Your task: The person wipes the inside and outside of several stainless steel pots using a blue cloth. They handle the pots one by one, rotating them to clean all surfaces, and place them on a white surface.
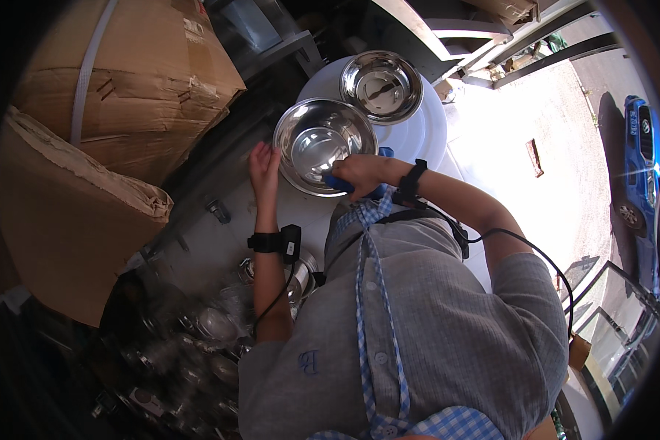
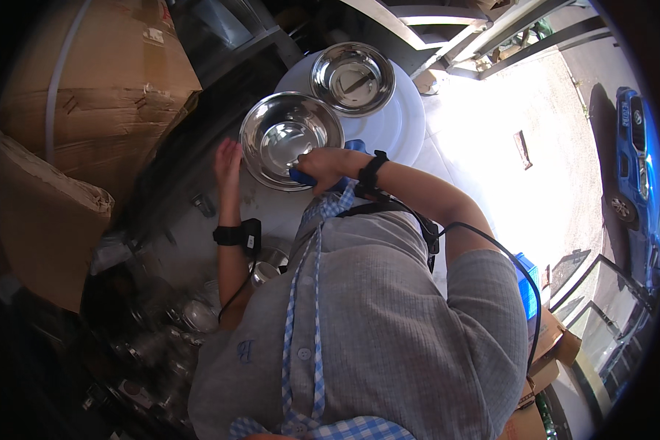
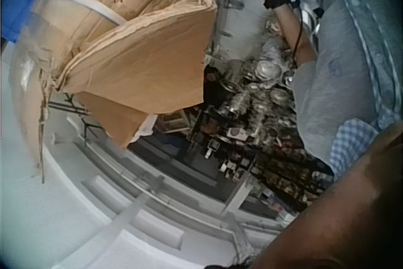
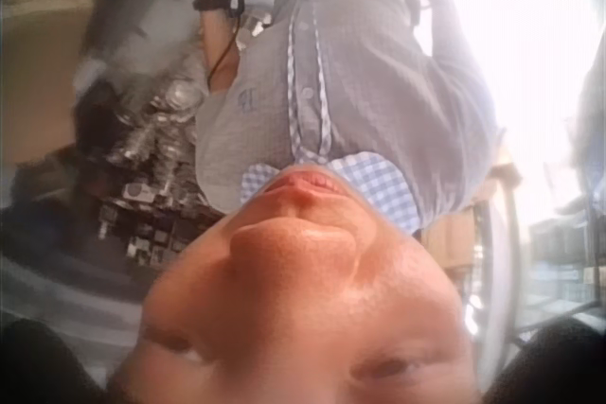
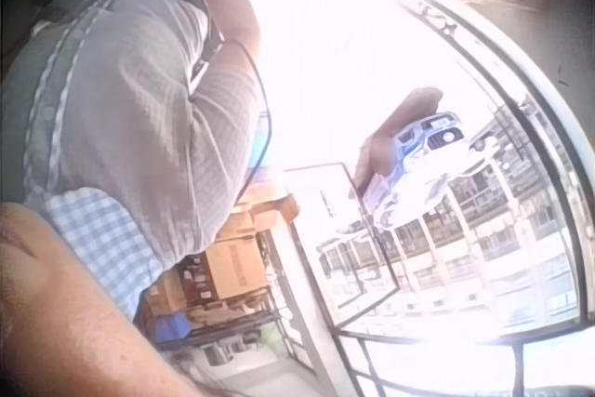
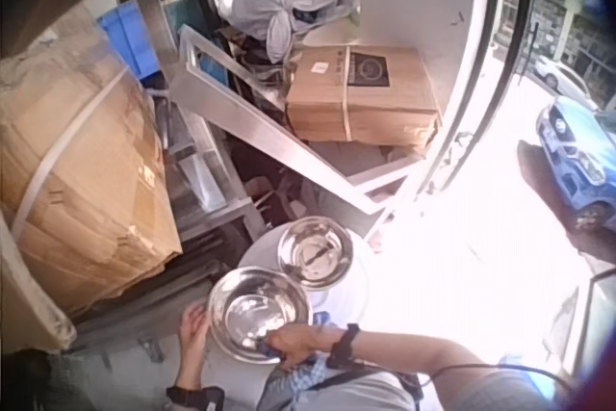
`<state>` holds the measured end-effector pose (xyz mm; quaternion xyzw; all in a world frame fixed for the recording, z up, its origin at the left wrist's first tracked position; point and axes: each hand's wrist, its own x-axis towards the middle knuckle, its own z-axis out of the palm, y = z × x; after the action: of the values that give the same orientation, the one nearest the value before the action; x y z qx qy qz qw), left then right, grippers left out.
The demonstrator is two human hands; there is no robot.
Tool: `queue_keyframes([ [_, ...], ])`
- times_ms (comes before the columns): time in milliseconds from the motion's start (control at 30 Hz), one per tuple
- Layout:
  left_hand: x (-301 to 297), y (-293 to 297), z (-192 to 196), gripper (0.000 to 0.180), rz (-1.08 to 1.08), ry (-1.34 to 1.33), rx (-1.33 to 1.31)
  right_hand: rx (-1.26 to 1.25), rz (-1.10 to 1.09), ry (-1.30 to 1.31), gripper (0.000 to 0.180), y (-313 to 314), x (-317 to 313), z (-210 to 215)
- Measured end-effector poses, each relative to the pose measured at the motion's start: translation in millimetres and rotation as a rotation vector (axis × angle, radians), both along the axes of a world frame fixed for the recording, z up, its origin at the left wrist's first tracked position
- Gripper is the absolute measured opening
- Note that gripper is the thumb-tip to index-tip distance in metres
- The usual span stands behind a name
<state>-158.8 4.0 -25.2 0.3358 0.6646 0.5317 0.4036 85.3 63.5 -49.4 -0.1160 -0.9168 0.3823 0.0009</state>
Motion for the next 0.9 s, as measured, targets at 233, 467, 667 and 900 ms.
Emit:
queue_keyframes([
  [233, 9.2, -36.9, -16.4, 0.049, -0.014, -0.217, -0.341, -0.023, 0.027, -0.005, 0.058, 8.0, -9.8, 4.1],
  [467, 51.6, -44.9, -23.6, 0.021, 0.055, -0.028, -0.154, -0.064, -0.016, 0.017, 0.06, 4.9, -10.0, 2.3],
  [667, 84.7, -7.9, 2.0, 0.018, 0.245, 0.009, 0.173, -0.242, -0.124, 0.101, 0.05, 9.6, -8.1, 22.9],
  [900, 98.0, 12.0, 20.9, 0.021, 0.104, 0.03, 0.281, -0.482, -0.399, 0.398, 0.04, 13.7, -1.8, 12.0],
])
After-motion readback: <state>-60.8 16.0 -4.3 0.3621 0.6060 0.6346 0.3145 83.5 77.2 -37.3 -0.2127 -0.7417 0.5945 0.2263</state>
